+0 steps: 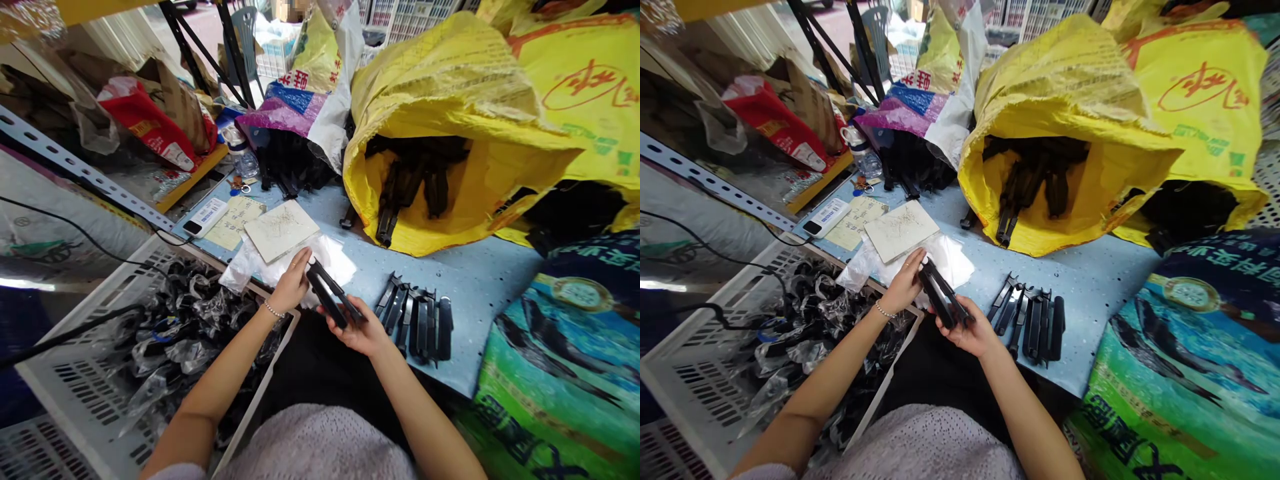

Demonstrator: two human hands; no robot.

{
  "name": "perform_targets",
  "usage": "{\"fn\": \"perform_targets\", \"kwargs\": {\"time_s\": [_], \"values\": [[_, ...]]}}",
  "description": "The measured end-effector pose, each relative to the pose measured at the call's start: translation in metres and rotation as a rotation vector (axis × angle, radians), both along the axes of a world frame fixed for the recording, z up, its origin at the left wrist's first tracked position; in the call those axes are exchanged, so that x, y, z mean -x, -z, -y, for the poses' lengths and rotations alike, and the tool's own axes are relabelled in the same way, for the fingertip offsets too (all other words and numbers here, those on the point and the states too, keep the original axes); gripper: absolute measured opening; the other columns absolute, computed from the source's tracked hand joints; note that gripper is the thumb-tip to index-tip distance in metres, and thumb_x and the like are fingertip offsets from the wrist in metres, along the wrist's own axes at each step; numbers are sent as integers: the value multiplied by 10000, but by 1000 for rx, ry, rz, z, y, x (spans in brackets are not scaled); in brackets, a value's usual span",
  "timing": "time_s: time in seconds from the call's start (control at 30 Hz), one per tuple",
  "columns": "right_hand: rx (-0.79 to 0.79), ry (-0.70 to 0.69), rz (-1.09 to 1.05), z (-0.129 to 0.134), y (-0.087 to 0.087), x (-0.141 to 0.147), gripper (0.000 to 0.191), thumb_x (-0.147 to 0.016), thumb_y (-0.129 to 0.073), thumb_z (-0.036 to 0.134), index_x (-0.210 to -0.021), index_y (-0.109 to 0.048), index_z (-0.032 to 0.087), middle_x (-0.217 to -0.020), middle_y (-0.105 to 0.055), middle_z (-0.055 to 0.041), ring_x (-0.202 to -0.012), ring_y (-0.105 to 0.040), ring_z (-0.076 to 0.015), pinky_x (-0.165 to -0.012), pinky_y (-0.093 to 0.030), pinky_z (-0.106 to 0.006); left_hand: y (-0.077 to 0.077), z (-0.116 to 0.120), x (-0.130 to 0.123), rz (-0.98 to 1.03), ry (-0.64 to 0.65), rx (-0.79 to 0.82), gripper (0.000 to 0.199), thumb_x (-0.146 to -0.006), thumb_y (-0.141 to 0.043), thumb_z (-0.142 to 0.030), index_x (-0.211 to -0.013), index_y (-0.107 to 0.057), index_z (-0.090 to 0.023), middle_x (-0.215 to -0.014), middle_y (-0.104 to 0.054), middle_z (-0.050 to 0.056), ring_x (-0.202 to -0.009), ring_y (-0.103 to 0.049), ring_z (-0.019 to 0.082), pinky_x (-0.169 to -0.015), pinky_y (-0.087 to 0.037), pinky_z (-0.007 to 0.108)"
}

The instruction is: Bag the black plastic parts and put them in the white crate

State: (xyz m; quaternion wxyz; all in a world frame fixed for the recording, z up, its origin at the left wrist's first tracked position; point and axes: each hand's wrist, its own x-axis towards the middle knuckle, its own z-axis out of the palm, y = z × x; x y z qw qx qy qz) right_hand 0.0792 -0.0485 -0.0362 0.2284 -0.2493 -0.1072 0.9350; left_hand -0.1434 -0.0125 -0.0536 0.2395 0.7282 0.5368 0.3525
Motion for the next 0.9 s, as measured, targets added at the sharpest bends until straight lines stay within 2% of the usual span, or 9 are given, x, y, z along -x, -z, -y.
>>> {"fn": "perform_targets", "kwargs": {"time_s": [0.13,0.3,0.37,0.47,0.6,0.7,0.77,0.83,0.9], "values": [[69,-39,-42,-16,4,13,495,-863,-523,527,-1041,-627,77,-750,-679,-94,-472,-465,-85,-320,-312,-154,-11,30,-9,37,21,-50,783,-858,-407,-21,-1556,-140,-255,-1606,-199,108,-1482,-227,260,-1192,-304,471],[-294,297,492,-18,3,21,389,-860,-547,518,-973,-616,152,-768,-683,-70,-506,-550,-123,-355,-349,-189,-24,59,-18,52,324,-55,740,-886,-362,-15,-1554,-165,-265,-1573,-286,106,-1453,-304,233,-1188,-331,435],[-542,314,744,-8,3,24,461,-858,-560,532,-1140,-575,168,-861,-685,-65,-606,-613,-161,-469,-469,-247,-23,63,-19,77,335,-34,729,-881,-356,-4,-1541,-215,-279,-1522,-360,108,-1411,-375,215,-1168,-365,424],[-891,250,1036,16,3,34,671,-862,-588,458,-1432,-360,188,-1178,-638,-121,-1015,-645,-257,-888,-520,-440,-19,65,-24,31,373,-10,793,-835,-506,-55,-1547,-201,-228,-1487,-378,156,-1368,-419,260,-1108,-434,435],[-1155,15,789,40,-15,27,725,-882,-582,339,-1518,-260,206,-1484,-428,-139,-1341,-450,-255,-1086,-405,-433,-38,84,-20,5,260,-129,625,-845,-592,-129,-1440,-444,-249,-1234,-594,127,-1134,-581,240,-997,-495,435],[-1359,-208,667,31,-38,-18,551,-940,-468,231,-1481,-370,271,-1402,-546,-81,-1218,-568,-208,-1035,-464,-399,-76,119,19,51,219,110,386,-893,-572,-189,-1259,-629,-298,-1060,-664,67,-976,-628,187,-897,-519,334],[-1552,-216,996,15,-49,-58,488,-925,-379,114,-1356,-543,274,-1371,-574,-75,-1244,-543,-230,-1078,-410,-448,-91,144,65,-21,351,474,319,-882,-597,-262,-1177,-682,-346,-1062,-680,41,-969,-635,190,-887,-509,302],[-1649,-347,1417,-1,-52,-89,470,-895,-382,70,-1268,-614,238,-1305,-604,-121,-1183,-577,-285,-1012,-444,-483,-85,159,120,-80,293,745,233,-835,-634,-332,-1043,-738,-345,-1016,-707,19,-937,-644,204,-880,-502,301],[-1595,-535,1762,-9,-49,-99,410,-932,-420,156,-1309,-572,206,-1166,-648,-165,-985,-658,-311,-843,-513,-465,-64,162,173,-104,-18,844,139,-700,-718,-399,-786,-756,-297,-833,-720,-13,-827,-649,210,-795,-510,292]]}}
